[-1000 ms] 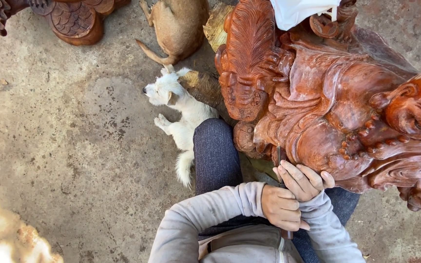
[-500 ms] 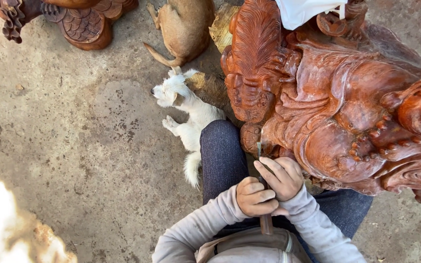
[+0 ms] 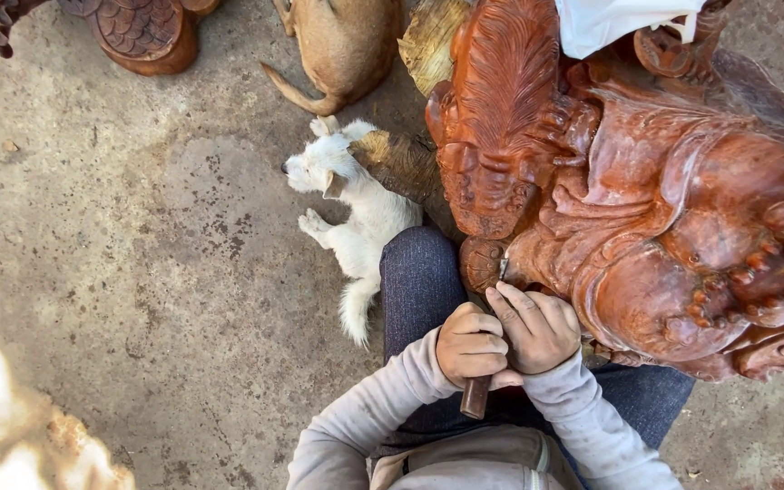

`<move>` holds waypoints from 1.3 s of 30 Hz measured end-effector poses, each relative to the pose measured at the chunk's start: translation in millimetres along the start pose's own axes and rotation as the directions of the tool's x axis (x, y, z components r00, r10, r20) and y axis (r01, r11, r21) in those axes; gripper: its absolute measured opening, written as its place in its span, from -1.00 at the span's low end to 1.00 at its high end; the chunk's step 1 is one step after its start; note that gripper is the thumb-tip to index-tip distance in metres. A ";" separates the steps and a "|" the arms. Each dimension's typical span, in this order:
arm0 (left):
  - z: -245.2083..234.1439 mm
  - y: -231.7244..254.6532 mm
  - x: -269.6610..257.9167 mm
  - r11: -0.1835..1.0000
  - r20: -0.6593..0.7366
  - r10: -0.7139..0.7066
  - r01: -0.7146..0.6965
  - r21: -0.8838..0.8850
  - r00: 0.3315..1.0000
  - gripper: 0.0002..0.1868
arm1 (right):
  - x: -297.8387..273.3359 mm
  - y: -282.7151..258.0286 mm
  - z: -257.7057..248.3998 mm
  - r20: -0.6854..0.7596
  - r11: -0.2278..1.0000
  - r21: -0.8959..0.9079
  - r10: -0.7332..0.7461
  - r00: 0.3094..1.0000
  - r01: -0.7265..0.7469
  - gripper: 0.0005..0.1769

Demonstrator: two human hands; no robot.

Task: Carving and detailing a large wooden Buddha statue using a hand chisel

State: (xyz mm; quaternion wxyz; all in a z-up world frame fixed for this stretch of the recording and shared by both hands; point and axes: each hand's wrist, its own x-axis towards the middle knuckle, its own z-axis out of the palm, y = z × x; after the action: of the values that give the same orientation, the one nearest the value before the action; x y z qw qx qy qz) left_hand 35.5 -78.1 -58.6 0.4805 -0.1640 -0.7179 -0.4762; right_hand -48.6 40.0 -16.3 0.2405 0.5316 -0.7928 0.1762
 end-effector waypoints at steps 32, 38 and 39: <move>-0.5 -10.2 14.2 0.991 0.125 0.137 -0.136 -0.014 0.983 -0.62 | 3.4 -3.0 -1.7 0.005 0.999 -0.015 0.028 1.000 -0.028 -0.55; 2.8 -17.9 5.0 0.975 0.117 0.215 -0.220 0.025 0.969 -0.63 | -1.2 -1.4 3.3 0.010 0.998 -0.066 0.005 1.000 -0.005 -0.55; 2.5 -19.2 5.1 0.970 0.121 0.238 -0.242 0.024 0.964 -0.63 | -0.8 -1.4 3.1 0.014 0.997 -0.071 0.005 1.000 -0.004 -0.56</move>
State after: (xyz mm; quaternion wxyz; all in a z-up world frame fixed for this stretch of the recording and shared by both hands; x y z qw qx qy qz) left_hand 18.3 -86.6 -64.6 0.4946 -0.2682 -0.7289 -0.3901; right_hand -47.6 38.4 -19.3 0.2529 0.5221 -0.8016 0.1448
